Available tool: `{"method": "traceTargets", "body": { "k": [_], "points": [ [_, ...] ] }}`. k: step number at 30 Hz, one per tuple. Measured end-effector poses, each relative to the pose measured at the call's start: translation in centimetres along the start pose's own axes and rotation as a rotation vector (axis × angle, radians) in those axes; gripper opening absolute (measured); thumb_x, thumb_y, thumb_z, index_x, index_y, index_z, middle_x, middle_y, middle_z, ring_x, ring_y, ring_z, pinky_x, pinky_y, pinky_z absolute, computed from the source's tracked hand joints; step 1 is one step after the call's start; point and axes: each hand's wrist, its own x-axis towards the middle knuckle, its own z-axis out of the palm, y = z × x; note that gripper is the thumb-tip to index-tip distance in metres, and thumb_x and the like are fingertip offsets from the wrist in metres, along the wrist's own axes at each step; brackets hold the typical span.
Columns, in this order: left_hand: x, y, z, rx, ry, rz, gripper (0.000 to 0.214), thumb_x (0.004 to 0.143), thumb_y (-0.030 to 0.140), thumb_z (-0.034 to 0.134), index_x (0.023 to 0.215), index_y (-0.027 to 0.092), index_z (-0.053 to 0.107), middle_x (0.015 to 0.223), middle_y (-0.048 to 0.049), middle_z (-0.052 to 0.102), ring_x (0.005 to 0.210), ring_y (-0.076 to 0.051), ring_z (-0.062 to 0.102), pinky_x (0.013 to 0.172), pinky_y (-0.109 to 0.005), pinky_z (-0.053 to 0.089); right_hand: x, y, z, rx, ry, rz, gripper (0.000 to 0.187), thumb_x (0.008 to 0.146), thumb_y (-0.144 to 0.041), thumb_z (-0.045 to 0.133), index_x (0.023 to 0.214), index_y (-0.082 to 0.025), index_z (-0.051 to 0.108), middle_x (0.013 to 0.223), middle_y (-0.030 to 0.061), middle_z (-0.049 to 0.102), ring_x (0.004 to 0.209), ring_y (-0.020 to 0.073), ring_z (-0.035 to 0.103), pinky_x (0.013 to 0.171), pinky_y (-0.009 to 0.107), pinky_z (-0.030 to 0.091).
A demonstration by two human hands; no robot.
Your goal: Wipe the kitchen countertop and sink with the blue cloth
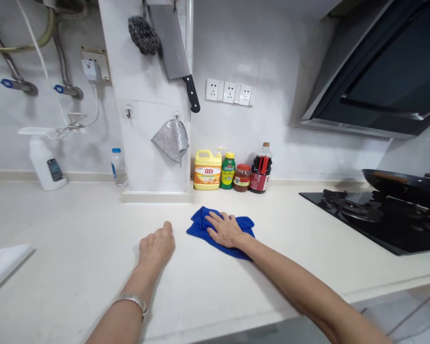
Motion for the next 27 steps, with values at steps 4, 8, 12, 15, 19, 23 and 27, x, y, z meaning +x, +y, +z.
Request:
{"method": "traceTargets", "body": {
  "k": [4, 8, 12, 15, 19, 23, 27],
  "points": [
    [-0.1, 0.5, -0.2, 0.033, -0.027, -0.004, 0.039, 0.096, 0.013, 0.025, 0.122, 0.016, 0.053, 0.110, -0.0143, 0.072, 0.102, -0.033, 0.068, 0.083, -0.043, 0.045, 3.3, -0.2, 0.1, 0.023, -0.050, 0.003, 0.064, 0.097, -0.050, 0.028, 0.156, -0.025, 0.030, 0.165, 0.0025, 0.023, 0.144, 0.0376, 0.028, 0.112, 0.062, 0.027],
    [-0.2, 1.0, -0.3, 0.074, -0.039, 0.004, 0.039, 0.098, 0.014, 0.022, 0.122, 0.016, 0.052, 0.109, -0.0143, 0.072, 0.098, -0.032, 0.070, 0.079, -0.041, 0.045, 7.0, -0.5, 0.5, 0.057, -0.041, 0.061, 0.066, 0.096, -0.049, 0.027, 0.156, -0.021, 0.030, 0.166, 0.0052, 0.022, 0.147, 0.0382, 0.024, 0.115, 0.062, 0.025],
    [0.1, 1.0, 0.0, 0.110, -0.061, -0.021, 0.036, 0.098, 0.014, 0.023, 0.120, 0.019, 0.051, 0.109, -0.0130, 0.072, 0.097, -0.029, 0.071, 0.077, -0.038, 0.045, 10.1, -0.1, 0.8, 0.071, -0.018, 0.124, 0.067, 0.095, -0.049, 0.028, 0.155, -0.019, 0.032, 0.165, 0.0080, 0.023, 0.146, 0.0399, 0.024, 0.114, 0.063, 0.024],
    [0.5, 0.7, 0.3, 0.108, -0.088, -0.011, 0.034, 0.098, 0.015, 0.022, 0.116, 0.021, 0.051, 0.108, -0.0111, 0.072, 0.096, -0.029, 0.071, 0.076, -0.037, 0.044, 11.8, 0.9, 0.9, 0.073, -0.010, 0.114, 0.067, 0.094, -0.050, 0.029, 0.155, -0.022, 0.032, 0.165, 0.0050, 0.024, 0.146, 0.0384, 0.026, 0.113, 0.062, 0.026],
    [0.9, 0.3, 0.5, 0.080, -0.119, -0.014, 0.031, 0.099, 0.019, 0.022, 0.113, 0.023, 0.049, 0.107, -0.0084, 0.073, 0.093, -0.029, 0.070, 0.073, -0.038, 0.042, 13.8, 2.6, 1.0, 0.070, -0.012, 0.067, 0.065, 0.094, -0.051, 0.030, 0.155, -0.027, 0.031, 0.166, -0.0014, 0.023, 0.145, 0.0328, 0.026, 0.116, 0.059, 0.024],
    [1.2, 0.0, 0.7, 0.045, -0.141, -0.044, 0.026, 0.098, 0.022, 0.026, 0.109, 0.027, 0.048, 0.105, -0.0055, 0.074, 0.091, -0.028, 0.071, 0.071, -0.037, 0.040, 15.8, 3.7, 1.3, 0.069, -0.012, 0.092, 0.066, 0.094, -0.052, 0.029, 0.155, -0.026, 0.031, 0.166, -0.0012, 0.023, 0.145, 0.0346, 0.026, 0.115, 0.061, 0.025],
    [1.4, -0.4, 1.3, 0.052, -0.141, -0.055, 0.021, 0.097, 0.025, 0.029, 0.106, 0.028, 0.047, 0.097, -0.0046, 0.074, 0.086, -0.027, 0.070, 0.067, -0.034, 0.037, 17.8, 4.3, 1.8, 0.079, -0.004, 0.134, 0.067, 0.095, -0.053, 0.027, 0.155, -0.024, 0.032, 0.165, 0.0009, 0.023, 0.146, 0.0362, 0.023, 0.114, 0.063, 0.025]
  ]
}}
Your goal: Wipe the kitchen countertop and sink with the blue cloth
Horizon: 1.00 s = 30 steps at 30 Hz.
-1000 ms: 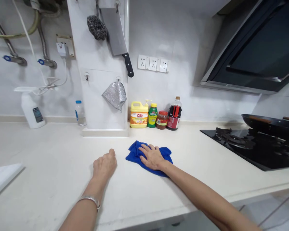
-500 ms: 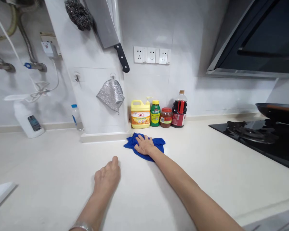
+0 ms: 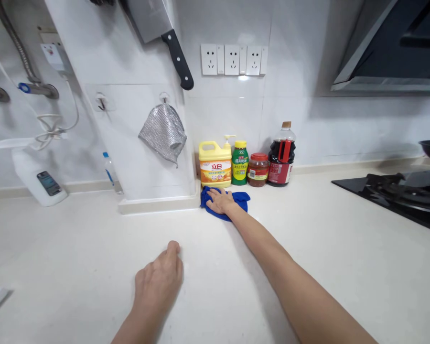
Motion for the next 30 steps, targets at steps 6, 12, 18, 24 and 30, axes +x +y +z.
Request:
{"method": "traceTargets", "body": {
  "k": [6, 12, 18, 24, 30],
  "points": [
    [0.1, -0.3, -0.1, -0.020, -0.002, 0.014, 0.023, 0.096, 0.025, 0.025, 0.106, 0.027, 0.046, 0.089, -0.0045, 0.073, 0.081, -0.028, 0.069, 0.068, -0.036, 0.038, 0.5, 0.0, 0.2, 0.007, 0.015, 0.001, 0.066, 0.095, -0.052, 0.028, 0.155, -0.025, 0.033, 0.165, 0.0012, 0.025, 0.146, 0.0366, 0.024, 0.113, 0.062, 0.027],
    [0.2, -0.5, -0.6, -0.060, 0.029, 0.042, 0.026, 0.095, 0.026, 0.022, 0.106, 0.026, 0.046, 0.090, -0.0058, 0.074, 0.082, -0.030, 0.069, 0.070, -0.037, 0.039, -2.6, -0.6, -0.2, -0.001, 0.021, -0.067, 0.067, 0.095, -0.057, 0.029, 0.154, -0.026, 0.034, 0.164, 0.0009, 0.029, 0.145, 0.0372, 0.027, 0.114, 0.062, 0.026],
    [0.1, -0.4, -0.7, -0.074, 0.073, 0.080, 0.031, 0.095, 0.025, 0.020, 0.107, 0.024, 0.049, 0.098, -0.0101, 0.074, 0.087, -0.032, 0.069, 0.074, -0.040, 0.042, -9.3, -1.8, -1.0, 0.000, -0.010, -0.215, 0.067, 0.094, -0.060, 0.033, 0.154, -0.031, 0.033, 0.163, -0.0038, 0.029, 0.146, 0.0350, 0.027, 0.116, 0.063, 0.024],
    [-1.0, -0.2, -0.9, -0.194, 0.093, 0.196, 0.034, 0.095, 0.024, 0.024, 0.109, 0.024, 0.056, 0.108, -0.0097, 0.073, 0.097, -0.031, 0.067, 0.080, -0.041, 0.043, -18.4, -1.3, -1.5, 0.070, 0.008, -0.400, 0.065, 0.092, -0.056, 0.043, 0.153, -0.032, 0.035, 0.162, -0.0024, 0.033, 0.145, 0.0357, 0.028, 0.114, 0.066, 0.026],
    [-11.0, 8.0, -4.6, -0.981, -0.214, 0.709, 0.031, 0.093, 0.045, 0.045, 0.100, 0.023, 0.066, 0.079, -0.0029, 0.066, 0.073, -0.018, 0.061, 0.068, -0.029, 0.045, -26.1, 0.4, -2.3, 0.119, 0.001, -0.422, 0.062, 0.093, -0.050, 0.048, 0.152, -0.034, 0.036, 0.161, 0.0003, 0.034, 0.146, 0.0353, 0.028, 0.114, 0.062, 0.027]
  ]
}}
